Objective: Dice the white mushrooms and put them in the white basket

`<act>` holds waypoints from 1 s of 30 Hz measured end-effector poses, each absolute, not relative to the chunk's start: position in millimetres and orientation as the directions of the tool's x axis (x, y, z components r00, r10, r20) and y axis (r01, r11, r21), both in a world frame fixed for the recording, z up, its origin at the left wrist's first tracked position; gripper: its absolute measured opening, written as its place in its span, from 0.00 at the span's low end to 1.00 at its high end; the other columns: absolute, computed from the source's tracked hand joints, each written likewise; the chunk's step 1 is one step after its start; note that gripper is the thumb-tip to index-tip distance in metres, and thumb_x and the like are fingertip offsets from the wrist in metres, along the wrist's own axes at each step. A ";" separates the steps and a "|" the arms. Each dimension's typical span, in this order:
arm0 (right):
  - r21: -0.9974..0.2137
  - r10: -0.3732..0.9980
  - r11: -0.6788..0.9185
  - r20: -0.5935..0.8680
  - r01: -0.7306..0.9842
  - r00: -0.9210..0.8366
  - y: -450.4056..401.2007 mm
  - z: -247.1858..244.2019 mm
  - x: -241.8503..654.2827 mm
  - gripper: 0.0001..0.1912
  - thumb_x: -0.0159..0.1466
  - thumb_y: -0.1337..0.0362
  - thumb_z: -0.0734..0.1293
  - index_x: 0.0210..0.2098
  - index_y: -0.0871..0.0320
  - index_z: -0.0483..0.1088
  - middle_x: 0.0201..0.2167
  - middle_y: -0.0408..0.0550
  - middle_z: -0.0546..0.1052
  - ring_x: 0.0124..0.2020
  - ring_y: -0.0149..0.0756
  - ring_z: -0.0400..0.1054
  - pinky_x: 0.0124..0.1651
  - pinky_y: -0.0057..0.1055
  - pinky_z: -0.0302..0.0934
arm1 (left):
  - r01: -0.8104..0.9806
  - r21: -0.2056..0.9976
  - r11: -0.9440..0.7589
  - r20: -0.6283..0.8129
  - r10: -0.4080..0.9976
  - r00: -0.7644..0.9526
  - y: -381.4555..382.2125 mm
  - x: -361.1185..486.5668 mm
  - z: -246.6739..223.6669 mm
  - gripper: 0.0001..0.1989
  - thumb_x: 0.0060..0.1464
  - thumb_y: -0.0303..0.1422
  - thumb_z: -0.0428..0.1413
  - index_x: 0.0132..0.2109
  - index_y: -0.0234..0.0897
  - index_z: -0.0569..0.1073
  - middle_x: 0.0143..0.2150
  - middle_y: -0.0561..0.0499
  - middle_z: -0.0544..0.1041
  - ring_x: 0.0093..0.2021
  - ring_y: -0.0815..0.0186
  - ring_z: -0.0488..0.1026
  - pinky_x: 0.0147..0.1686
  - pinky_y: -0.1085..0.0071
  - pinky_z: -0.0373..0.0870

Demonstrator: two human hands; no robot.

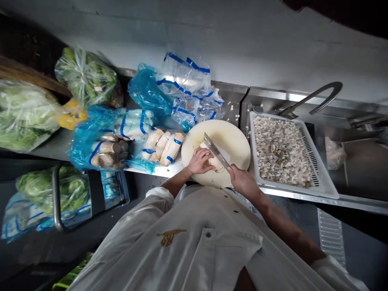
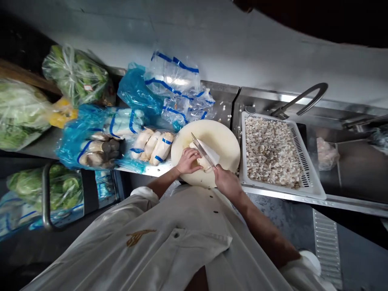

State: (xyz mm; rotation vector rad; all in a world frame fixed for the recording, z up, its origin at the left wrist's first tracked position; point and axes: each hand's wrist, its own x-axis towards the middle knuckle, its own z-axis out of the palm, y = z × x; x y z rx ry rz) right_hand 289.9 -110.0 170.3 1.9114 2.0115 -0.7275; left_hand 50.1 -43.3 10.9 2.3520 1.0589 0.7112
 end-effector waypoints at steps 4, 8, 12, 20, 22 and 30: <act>-0.150 0.839 0.010 -0.537 0.989 -0.090 -126.8 179.7 293.9 0.24 0.81 0.51 0.49 0.51 0.56 0.71 0.35 0.54 0.81 0.36 0.41 0.77 0.36 0.30 0.54 | 0.516 0.629 -0.582 0.257 0.782 0.568 -42.1 49.3 9.5 0.30 0.60 0.59 0.61 0.59 0.43 0.77 0.62 0.40 0.74 0.68 0.47 0.65 0.71 0.45 0.52; -0.118 0.817 -0.018 -0.574 0.993 -0.054 -116.9 150.8 276.1 0.24 0.81 0.53 0.49 0.56 0.58 0.70 0.37 0.57 0.82 0.38 0.43 0.78 0.38 0.31 0.57 | 0.510 0.641 -0.573 0.245 0.783 0.572 -41.0 49.3 6.4 0.31 0.60 0.58 0.61 0.60 0.44 0.77 0.63 0.40 0.74 0.69 0.46 0.64 0.72 0.44 0.51; -0.112 0.798 -0.023 -0.600 0.993 -0.049 -100.1 131.7 261.6 0.23 0.81 0.55 0.48 0.58 0.59 0.69 0.44 0.58 0.83 0.44 0.44 0.79 0.43 0.31 0.59 | 0.516 0.630 -0.581 0.268 0.786 0.558 -42.0 48.9 6.2 0.31 0.60 0.58 0.61 0.60 0.44 0.78 0.64 0.40 0.74 0.69 0.46 0.64 0.72 0.44 0.52; -0.131 0.824 -0.002 -0.562 0.991 -0.072 -112.2 138.2 272.2 0.22 0.81 0.55 0.49 0.61 0.57 0.67 0.43 0.54 0.83 0.42 0.43 0.78 0.41 0.30 0.57 | 0.510 0.623 -0.593 0.296 0.782 0.549 -53.2 49.9 5.8 0.26 0.65 0.53 0.59 0.62 0.44 0.76 0.63 0.41 0.74 0.69 0.49 0.66 0.72 0.45 0.57; -0.125 0.817 -0.003 -0.573 0.992 -0.070 -112.6 142.1 274.1 0.21 0.81 0.55 0.50 0.59 0.56 0.69 0.42 0.54 0.83 0.42 0.42 0.78 0.41 0.30 0.56 | 0.500 0.635 -0.589 0.305 0.786 0.538 -55.2 51.6 5.7 0.25 0.66 0.52 0.58 0.62 0.43 0.76 0.63 0.40 0.74 0.69 0.49 0.66 0.71 0.46 0.61; -0.177 0.866 0.026 -0.488 0.984 -0.110 -127.6 181.4 291.6 0.24 0.81 0.52 0.50 0.53 0.57 0.72 0.35 0.56 0.81 0.33 0.41 0.74 0.37 0.32 0.55 | 0.467 0.658 -0.591 0.320 0.781 0.537 -53.3 53.4 4.3 0.25 0.66 0.52 0.58 0.59 0.40 0.77 0.61 0.40 0.75 0.67 0.50 0.68 0.71 0.47 0.64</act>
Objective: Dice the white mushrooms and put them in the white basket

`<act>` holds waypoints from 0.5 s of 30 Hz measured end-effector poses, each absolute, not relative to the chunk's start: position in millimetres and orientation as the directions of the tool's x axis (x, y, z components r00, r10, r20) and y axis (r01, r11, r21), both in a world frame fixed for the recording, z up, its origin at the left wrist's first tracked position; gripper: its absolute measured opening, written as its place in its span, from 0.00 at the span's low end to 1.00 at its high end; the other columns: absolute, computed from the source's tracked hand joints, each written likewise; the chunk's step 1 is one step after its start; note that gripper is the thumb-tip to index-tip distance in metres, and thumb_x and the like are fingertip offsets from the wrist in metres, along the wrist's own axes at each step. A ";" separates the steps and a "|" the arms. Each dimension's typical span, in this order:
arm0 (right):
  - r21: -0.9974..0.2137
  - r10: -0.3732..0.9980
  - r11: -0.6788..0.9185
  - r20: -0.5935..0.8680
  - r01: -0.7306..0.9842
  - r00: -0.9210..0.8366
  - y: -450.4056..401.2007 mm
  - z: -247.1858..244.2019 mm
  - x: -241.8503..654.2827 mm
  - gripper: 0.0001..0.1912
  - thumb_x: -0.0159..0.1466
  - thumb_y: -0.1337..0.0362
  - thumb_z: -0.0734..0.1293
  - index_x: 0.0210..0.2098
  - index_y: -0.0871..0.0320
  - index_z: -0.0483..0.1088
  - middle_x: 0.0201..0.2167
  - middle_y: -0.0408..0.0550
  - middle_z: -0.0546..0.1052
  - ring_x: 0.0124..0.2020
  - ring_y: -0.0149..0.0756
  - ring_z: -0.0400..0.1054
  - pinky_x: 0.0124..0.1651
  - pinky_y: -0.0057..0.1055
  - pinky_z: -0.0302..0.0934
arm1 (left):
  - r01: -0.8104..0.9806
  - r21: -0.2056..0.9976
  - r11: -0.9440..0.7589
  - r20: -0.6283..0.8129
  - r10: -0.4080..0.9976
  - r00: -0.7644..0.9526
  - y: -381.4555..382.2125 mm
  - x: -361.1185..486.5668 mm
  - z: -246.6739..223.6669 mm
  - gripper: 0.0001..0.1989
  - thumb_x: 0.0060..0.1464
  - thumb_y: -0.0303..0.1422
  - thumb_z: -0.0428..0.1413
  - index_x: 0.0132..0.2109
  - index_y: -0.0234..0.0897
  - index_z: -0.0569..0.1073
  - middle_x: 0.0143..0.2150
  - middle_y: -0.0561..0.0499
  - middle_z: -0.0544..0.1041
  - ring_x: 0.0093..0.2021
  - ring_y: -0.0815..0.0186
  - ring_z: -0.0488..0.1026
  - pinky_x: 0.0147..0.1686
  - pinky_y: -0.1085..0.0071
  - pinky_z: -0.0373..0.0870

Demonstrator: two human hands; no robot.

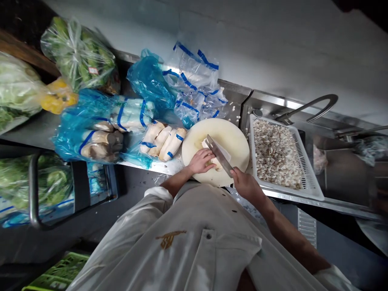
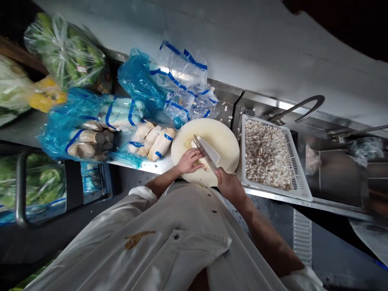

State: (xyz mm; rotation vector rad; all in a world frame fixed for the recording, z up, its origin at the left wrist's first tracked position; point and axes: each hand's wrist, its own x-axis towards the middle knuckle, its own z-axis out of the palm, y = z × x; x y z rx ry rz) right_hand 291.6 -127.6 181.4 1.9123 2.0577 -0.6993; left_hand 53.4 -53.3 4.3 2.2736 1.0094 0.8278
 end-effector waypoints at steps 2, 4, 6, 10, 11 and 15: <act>-0.157 0.851 0.022 -0.516 0.987 -0.101 -128.4 173.5 286.9 0.24 0.81 0.52 0.50 0.53 0.57 0.72 0.35 0.55 0.80 0.34 0.41 0.75 0.37 0.32 0.55 | 0.462 0.663 -0.589 0.322 0.781 0.535 -52.6 53.9 2.3 0.25 0.66 0.52 0.58 0.60 0.40 0.77 0.61 0.40 0.75 0.67 0.49 0.68 0.71 0.47 0.64; -0.103 0.836 0.001 -0.546 0.995 -0.057 -124.1 158.2 277.4 0.24 0.81 0.53 0.49 0.56 0.57 0.71 0.37 0.56 0.81 0.36 0.42 0.75 0.38 0.31 0.56 | 0.459 0.668 -0.586 0.317 0.782 0.537 -51.7 54.5 0.5 0.26 0.66 0.52 0.58 0.60 0.40 0.77 0.62 0.39 0.75 0.68 0.49 0.67 0.71 0.47 0.64; -0.060 0.819 -0.017 -0.574 0.998 -0.020 -116.5 142.8 267.5 0.23 0.81 0.54 0.49 0.57 0.58 0.70 0.39 0.56 0.81 0.39 0.42 0.76 0.40 0.31 0.57 | 0.463 0.672 -0.578 0.308 0.786 0.536 -50.9 54.7 -0.6 0.26 0.66 0.53 0.58 0.61 0.40 0.77 0.62 0.39 0.75 0.69 0.48 0.66 0.72 0.46 0.63; -0.084 0.804 0.024 -0.590 0.996 -0.069 -104.1 132.9 262.5 0.23 0.81 0.54 0.49 0.57 0.57 0.69 0.42 0.56 0.83 0.42 0.43 0.77 0.41 0.31 0.57 | 0.464 0.660 -0.591 0.314 0.778 0.544 -51.4 54.0 -0.4 0.26 0.66 0.52 0.58 0.61 0.40 0.77 0.62 0.38 0.75 0.68 0.49 0.68 0.71 0.45 0.65; -0.094 0.809 0.036 -0.582 0.995 -0.084 -103.6 133.6 264.3 0.23 0.81 0.53 0.49 0.58 0.57 0.69 0.42 0.56 0.83 0.42 0.43 0.78 0.41 0.31 0.57 | 0.460 0.656 -0.598 0.325 0.774 0.543 -52.4 54.0 -0.4 0.26 0.67 0.52 0.58 0.61 0.39 0.76 0.62 0.38 0.75 0.67 0.49 0.68 0.70 0.46 0.65; -0.094 0.818 0.027 -0.570 0.995 -0.076 -109.1 131.3 272.5 0.23 0.81 0.54 0.49 0.60 0.57 0.68 0.42 0.55 0.83 0.42 0.43 0.78 0.42 0.30 0.58 | 0.459 0.648 -0.608 0.365 0.776 0.514 -59.6 56.8 -2.0 0.21 0.68 0.48 0.58 0.60 0.41 0.77 0.61 0.39 0.74 0.68 0.50 0.67 0.70 0.46 0.66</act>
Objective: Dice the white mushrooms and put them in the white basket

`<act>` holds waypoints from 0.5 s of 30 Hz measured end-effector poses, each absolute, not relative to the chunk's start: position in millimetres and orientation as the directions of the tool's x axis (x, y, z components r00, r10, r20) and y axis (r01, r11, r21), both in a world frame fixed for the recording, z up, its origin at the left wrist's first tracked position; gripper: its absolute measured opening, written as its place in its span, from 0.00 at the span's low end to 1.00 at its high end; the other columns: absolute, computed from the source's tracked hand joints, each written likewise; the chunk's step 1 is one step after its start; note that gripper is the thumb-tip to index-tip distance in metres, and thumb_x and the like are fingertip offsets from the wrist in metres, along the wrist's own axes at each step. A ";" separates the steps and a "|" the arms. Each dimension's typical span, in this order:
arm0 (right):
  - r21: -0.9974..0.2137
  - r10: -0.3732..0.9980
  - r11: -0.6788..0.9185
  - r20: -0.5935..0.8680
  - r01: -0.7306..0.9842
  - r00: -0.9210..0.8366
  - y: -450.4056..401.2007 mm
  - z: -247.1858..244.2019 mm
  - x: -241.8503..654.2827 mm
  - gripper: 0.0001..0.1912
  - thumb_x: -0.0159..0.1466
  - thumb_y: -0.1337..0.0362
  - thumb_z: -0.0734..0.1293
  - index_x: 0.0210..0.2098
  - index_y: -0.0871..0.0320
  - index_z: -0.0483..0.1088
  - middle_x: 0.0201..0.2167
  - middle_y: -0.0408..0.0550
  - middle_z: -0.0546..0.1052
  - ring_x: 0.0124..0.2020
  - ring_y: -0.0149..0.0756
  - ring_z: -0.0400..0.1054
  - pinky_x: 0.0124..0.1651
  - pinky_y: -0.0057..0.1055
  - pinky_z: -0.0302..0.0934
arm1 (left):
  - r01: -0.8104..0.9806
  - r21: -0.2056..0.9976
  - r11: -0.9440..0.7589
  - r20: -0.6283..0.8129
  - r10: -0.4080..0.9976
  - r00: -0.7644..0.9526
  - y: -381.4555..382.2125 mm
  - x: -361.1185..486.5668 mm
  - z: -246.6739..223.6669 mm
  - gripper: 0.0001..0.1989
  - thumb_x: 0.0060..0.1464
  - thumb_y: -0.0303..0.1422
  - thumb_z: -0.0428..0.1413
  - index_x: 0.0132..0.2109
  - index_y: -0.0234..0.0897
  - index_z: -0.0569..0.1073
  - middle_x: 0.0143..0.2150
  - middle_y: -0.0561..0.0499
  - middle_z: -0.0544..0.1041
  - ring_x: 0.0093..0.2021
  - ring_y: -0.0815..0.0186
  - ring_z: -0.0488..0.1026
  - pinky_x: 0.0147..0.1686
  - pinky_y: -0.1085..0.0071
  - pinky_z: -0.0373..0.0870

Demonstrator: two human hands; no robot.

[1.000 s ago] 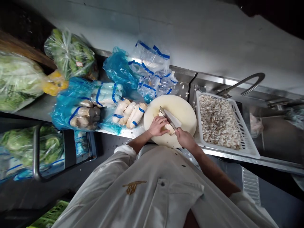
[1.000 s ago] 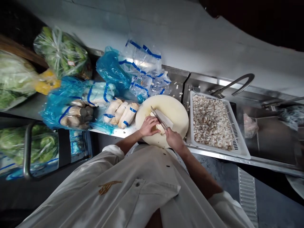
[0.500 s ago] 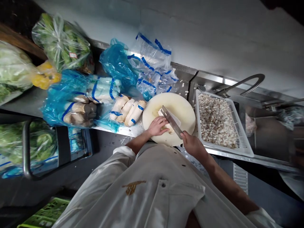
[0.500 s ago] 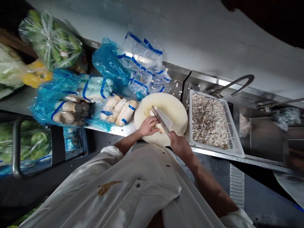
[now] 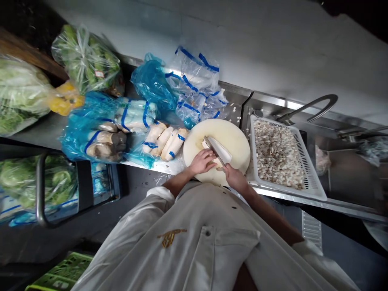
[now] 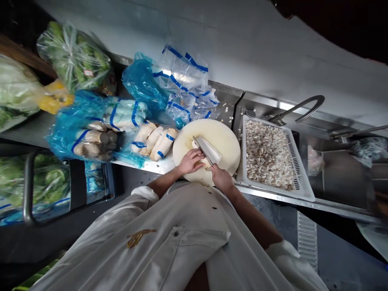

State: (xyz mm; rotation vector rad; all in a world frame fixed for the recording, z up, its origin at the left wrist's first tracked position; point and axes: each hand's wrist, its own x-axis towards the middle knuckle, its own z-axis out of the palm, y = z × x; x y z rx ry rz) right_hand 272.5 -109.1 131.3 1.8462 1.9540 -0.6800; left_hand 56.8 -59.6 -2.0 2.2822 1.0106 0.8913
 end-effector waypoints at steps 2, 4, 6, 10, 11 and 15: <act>-0.089 0.816 0.026 -0.573 0.996 -0.072 -112.2 125.9 274.8 0.22 0.81 0.55 0.50 0.60 0.57 0.69 0.43 0.55 0.84 0.43 0.43 0.78 0.43 0.30 0.58 | 0.458 0.647 -0.609 0.384 0.780 0.495 -63.3 59.2 -3.2 0.18 0.70 0.46 0.57 0.59 0.42 0.77 0.60 0.41 0.74 0.67 0.51 0.68 0.69 0.46 0.68; -0.090 0.823 0.042 -0.562 0.995 -0.085 -114.3 120.9 276.7 0.23 0.81 0.54 0.50 0.59 0.57 0.70 0.43 0.55 0.84 0.43 0.43 0.78 0.43 0.30 0.59 | 0.445 0.649 -0.616 0.402 0.776 0.487 -65.3 61.1 -3.7 0.17 0.70 0.45 0.57 0.58 0.42 0.77 0.59 0.41 0.75 0.66 0.52 0.69 0.68 0.46 0.70; -0.088 0.830 0.046 -0.551 0.995 -0.087 -115.6 118.6 278.8 0.24 0.81 0.53 0.50 0.59 0.57 0.71 0.43 0.55 0.84 0.43 0.44 0.78 0.43 0.30 0.59 | 0.432 0.651 -0.624 0.415 0.770 0.486 -65.6 61.9 -3.2 0.17 0.70 0.45 0.57 0.58 0.42 0.77 0.58 0.41 0.76 0.65 0.52 0.70 0.67 0.47 0.71; -0.120 0.831 0.047 -0.545 0.992 -0.106 -115.6 122.4 283.9 0.25 0.81 0.55 0.49 0.61 0.57 0.71 0.47 0.55 0.84 0.45 0.44 0.78 0.44 0.31 0.60 | 0.430 0.658 -0.618 0.407 0.772 0.488 -63.7 61.5 0.2 0.16 0.70 0.43 0.56 0.58 0.42 0.77 0.59 0.42 0.76 0.65 0.52 0.70 0.67 0.47 0.71; -0.134 0.835 0.054 -0.537 0.990 -0.118 -115.2 124.1 284.8 0.25 0.81 0.55 0.49 0.62 0.56 0.71 0.47 0.55 0.84 0.46 0.44 0.78 0.45 0.31 0.60 | 0.428 0.660 -0.617 0.404 0.772 0.490 -63.3 61.3 1.1 0.16 0.71 0.43 0.56 0.58 0.42 0.77 0.59 0.42 0.76 0.65 0.52 0.70 0.67 0.47 0.71; -0.126 0.836 0.048 -0.538 0.991 -0.109 -113.3 129.6 284.6 0.24 0.81 0.54 0.50 0.61 0.56 0.71 0.47 0.54 0.84 0.46 0.44 0.78 0.44 0.30 0.59 | 0.421 0.653 -0.630 0.425 0.764 0.485 -62.5 61.0 3.0 0.16 0.70 0.43 0.56 0.57 0.41 0.77 0.58 0.42 0.76 0.63 0.52 0.71 0.67 0.48 0.71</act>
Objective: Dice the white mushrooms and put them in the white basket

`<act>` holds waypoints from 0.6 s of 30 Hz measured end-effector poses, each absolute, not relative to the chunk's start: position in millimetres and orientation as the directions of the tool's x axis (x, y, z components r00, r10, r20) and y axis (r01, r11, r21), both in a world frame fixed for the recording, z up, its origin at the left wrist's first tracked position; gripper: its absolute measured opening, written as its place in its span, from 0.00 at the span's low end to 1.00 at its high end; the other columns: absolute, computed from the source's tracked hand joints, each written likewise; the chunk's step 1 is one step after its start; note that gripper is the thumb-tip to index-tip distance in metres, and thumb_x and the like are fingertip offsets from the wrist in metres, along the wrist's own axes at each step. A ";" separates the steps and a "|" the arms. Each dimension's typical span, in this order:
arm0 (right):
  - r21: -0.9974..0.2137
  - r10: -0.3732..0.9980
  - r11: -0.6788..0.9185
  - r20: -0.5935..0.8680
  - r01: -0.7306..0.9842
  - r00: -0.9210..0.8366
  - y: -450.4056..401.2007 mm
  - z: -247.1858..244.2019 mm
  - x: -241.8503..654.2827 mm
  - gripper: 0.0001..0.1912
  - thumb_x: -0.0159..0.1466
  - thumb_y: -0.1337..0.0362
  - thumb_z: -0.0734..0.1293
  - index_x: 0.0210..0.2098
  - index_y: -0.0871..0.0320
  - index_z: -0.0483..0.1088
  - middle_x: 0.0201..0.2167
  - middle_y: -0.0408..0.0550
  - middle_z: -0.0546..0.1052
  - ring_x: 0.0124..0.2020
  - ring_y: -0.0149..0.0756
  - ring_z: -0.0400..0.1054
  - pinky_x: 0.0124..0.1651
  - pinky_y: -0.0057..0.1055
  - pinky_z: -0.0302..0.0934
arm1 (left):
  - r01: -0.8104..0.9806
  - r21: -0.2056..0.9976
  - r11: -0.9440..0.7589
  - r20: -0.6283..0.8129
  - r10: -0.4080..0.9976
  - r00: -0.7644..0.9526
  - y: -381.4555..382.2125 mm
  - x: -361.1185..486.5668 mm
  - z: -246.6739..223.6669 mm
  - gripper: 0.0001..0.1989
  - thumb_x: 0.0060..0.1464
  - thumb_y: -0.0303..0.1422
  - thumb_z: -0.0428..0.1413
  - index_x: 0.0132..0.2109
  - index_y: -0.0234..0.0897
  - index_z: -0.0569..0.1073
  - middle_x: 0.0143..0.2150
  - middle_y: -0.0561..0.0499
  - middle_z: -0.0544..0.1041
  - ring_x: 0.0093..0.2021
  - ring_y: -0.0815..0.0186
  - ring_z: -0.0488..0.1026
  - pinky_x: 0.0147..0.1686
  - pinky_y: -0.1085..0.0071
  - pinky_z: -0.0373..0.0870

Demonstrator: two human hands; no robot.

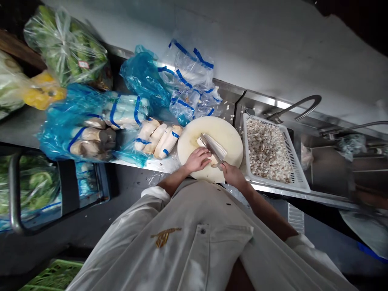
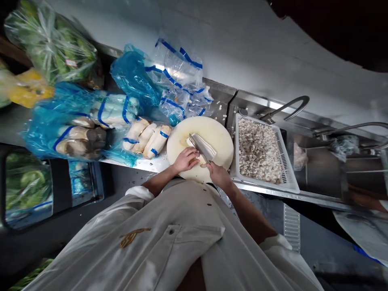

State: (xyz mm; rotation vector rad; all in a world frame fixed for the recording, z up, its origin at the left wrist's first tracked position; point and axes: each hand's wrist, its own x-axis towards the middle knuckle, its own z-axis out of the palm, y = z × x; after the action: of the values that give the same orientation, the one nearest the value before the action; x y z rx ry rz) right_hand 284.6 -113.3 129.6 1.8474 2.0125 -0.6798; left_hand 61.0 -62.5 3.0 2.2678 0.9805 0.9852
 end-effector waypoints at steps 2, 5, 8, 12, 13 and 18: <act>-0.102 0.826 0.045 -0.555 0.994 -0.094 -113.5 133.8 283.7 0.23 0.81 0.56 0.51 0.57 0.57 0.72 0.46 0.54 0.84 0.44 0.42 0.78 0.43 0.29 0.58 | 0.419 0.651 -0.633 0.436 0.763 0.476 -62.2 61.1 3.3 0.15 0.70 0.42 0.56 0.57 0.40 0.77 0.58 0.42 0.76 0.63 0.53 0.70 0.66 0.50 0.71; -0.096 0.851 0.064 -0.515 0.993 -0.105 -116.9 147.2 285.7 0.23 0.81 0.55 0.50 0.53 0.58 0.73 0.42 0.55 0.84 0.41 0.41 0.77 0.40 0.30 0.56 | 0.409 0.658 -0.632 0.428 0.761 0.488 -61.9 61.1 3.8 0.15 0.70 0.43 0.56 0.57 0.40 0.77 0.57 0.41 0.76 0.63 0.53 0.70 0.66 0.49 0.71; -0.127 0.895 0.084 -0.427 0.988 -0.131 -123.4 165.1 290.6 0.24 0.81 0.54 0.50 0.51 0.59 0.73 0.36 0.56 0.82 0.37 0.41 0.76 0.37 0.32 0.53 | 0.410 0.667 -0.622 0.407 0.766 0.498 -61.8 60.9 5.0 0.16 0.71 0.43 0.55 0.57 0.41 0.77 0.57 0.41 0.76 0.63 0.52 0.71 0.66 0.47 0.70; -0.154 0.890 0.118 -0.423 0.981 -0.173 -129.9 177.9 295.7 0.23 0.80 0.54 0.51 0.49 0.59 0.73 0.32 0.54 0.81 0.33 0.41 0.74 0.34 0.32 0.49 | 0.410 0.672 -0.617 0.413 0.771 0.484 -62.2 60.9 5.5 0.16 0.71 0.43 0.55 0.56 0.40 0.77 0.56 0.41 0.76 0.63 0.52 0.71 0.65 0.47 0.72; -0.152 0.883 0.120 -0.435 0.981 -0.175 -130.2 177.3 296.0 0.22 0.80 0.55 0.52 0.49 0.59 0.73 0.32 0.54 0.81 0.32 0.41 0.74 0.34 0.32 0.49 | 0.406 0.674 -0.617 0.414 0.771 0.484 -62.3 60.9 4.9 0.16 0.71 0.43 0.55 0.56 0.40 0.77 0.55 0.41 0.76 0.63 0.52 0.71 0.65 0.47 0.72; -0.116 0.859 0.083 -0.495 0.990 -0.130 -121.4 149.7 281.9 0.22 0.81 0.55 0.51 0.54 0.59 0.72 0.37 0.56 0.82 0.37 0.41 0.76 0.37 0.31 0.52 | 0.387 0.699 -0.602 0.390 0.773 0.500 -62.0 60.9 -2.1 0.16 0.71 0.43 0.54 0.58 0.40 0.77 0.56 0.40 0.76 0.63 0.51 0.71 0.67 0.45 0.70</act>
State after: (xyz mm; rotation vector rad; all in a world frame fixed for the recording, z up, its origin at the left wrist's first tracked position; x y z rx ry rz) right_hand 281.9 -121.4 149.7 1.8426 2.0667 -0.6192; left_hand 60.9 -62.0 -2.1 2.2120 0.9491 0.9528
